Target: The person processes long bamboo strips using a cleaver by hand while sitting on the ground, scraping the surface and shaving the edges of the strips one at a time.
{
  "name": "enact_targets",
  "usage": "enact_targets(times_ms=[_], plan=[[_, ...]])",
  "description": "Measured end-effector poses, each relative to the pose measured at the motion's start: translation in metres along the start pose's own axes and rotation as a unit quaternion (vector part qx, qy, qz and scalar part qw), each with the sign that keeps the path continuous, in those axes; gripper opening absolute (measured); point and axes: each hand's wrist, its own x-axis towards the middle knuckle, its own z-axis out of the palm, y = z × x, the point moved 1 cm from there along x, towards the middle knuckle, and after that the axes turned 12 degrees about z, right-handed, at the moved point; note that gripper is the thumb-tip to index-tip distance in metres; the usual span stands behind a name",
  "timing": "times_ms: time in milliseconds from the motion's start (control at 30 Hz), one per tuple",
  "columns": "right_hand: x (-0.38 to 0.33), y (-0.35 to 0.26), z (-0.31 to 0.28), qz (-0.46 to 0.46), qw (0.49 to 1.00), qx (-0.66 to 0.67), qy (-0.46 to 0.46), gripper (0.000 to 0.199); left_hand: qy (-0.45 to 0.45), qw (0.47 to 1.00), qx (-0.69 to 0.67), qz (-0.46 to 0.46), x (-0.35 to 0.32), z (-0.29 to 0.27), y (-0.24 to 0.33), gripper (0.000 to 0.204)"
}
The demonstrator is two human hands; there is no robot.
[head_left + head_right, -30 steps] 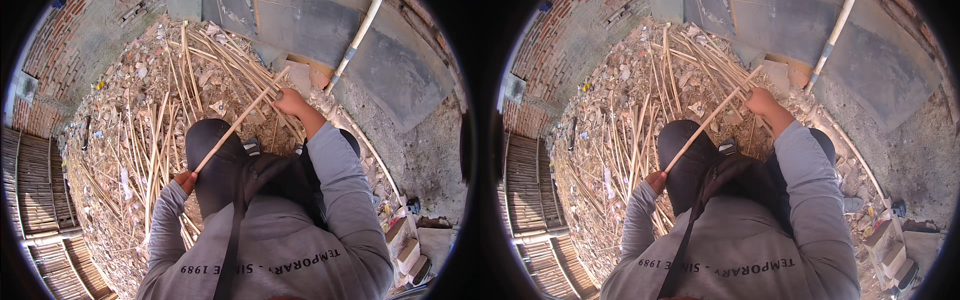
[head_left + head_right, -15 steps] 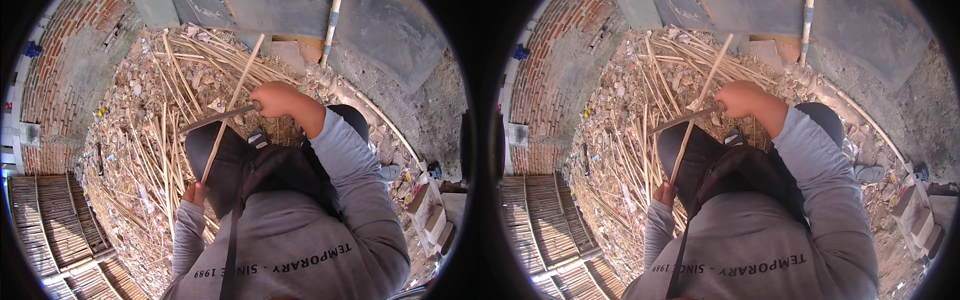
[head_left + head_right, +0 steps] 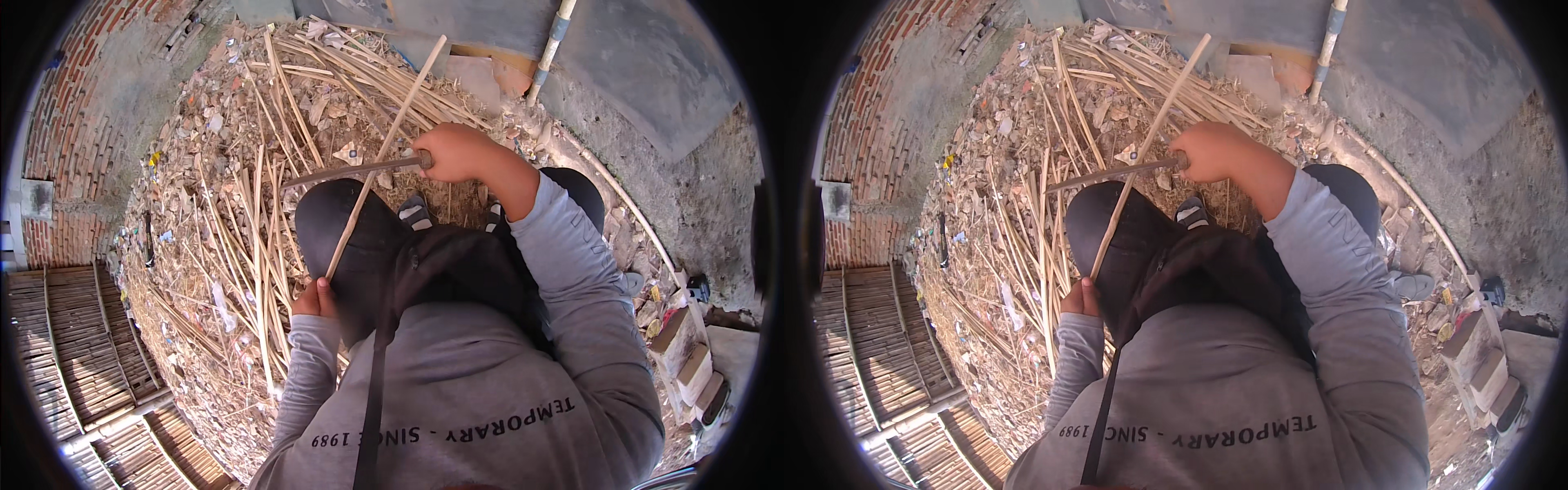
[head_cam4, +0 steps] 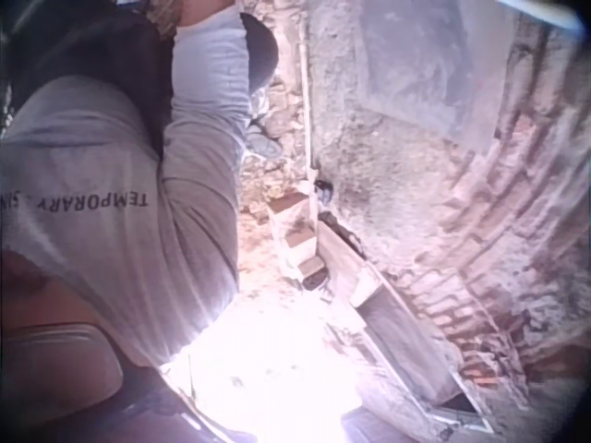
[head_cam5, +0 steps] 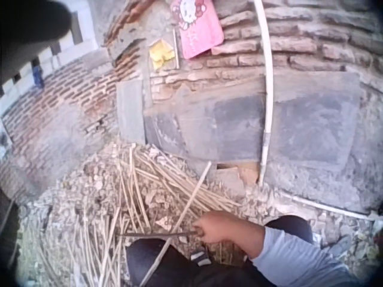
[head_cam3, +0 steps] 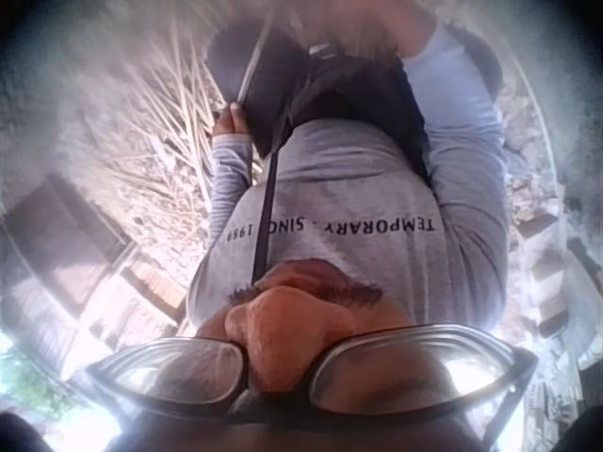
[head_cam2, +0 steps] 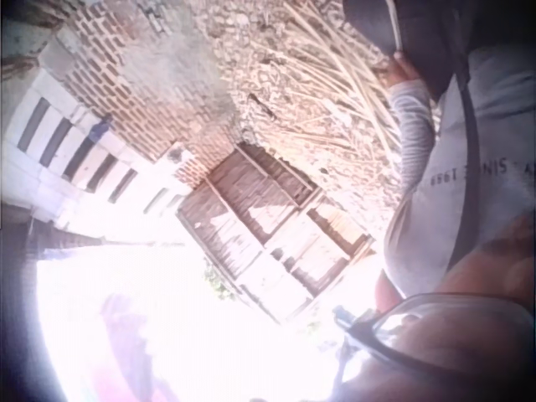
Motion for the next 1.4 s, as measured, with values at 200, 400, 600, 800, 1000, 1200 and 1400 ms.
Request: enact_targets(times_ms=[200, 400, 600, 800, 1000, 1200, 1400], plan=[[0.010, 0.014, 0.003, 0.006, 0.996, 0.033, 0.082, 0.028, 0.016, 0.998, 0.060, 0.019, -0.001, 0.006, -0.008, 0.049], [-0.006, -0.015, 0.000, 0.003, 0.999, -0.021, 0.030, 0.027, 0.025, 0.999, 0.021, 0.003, -0.008, 0.000, -0.003, 0.049], [0.003, 0.005, 0.001, 0.013, 0.996, 0.012, 0.083, 0.022, 0.006, 0.997, 0.073, -0.002, -0.006, -0.004, -0.008, 0.050], [0.000, -0.010, 0.004, 0.007, 1.000, -0.007, 0.028, 0.026, 0.022, 0.997, 0.068, -0.002, -0.007, 0.000, -0.008, 0.047], [0.015, 0.009, 0.014, 0.035, 0.994, 0.057, 0.086, 0.023, 0.030, 0.995, 0.089, 0.016, -0.002, -0.002, -0.003, 0.045], [0.009, -0.007, 0.019, 0.023, 0.999, 0.008, 0.031, 0.025, 0.004, 0.996, 0.094, 0.007, -0.006, -0.002, -0.004, 0.043], [0.016, 0.011, 0.012, 0.051, 0.995, 0.051, 0.070, 0.028, 0.031, 0.993, 0.105, 0.033, -0.004, 0.003, -0.013, 0.043]])
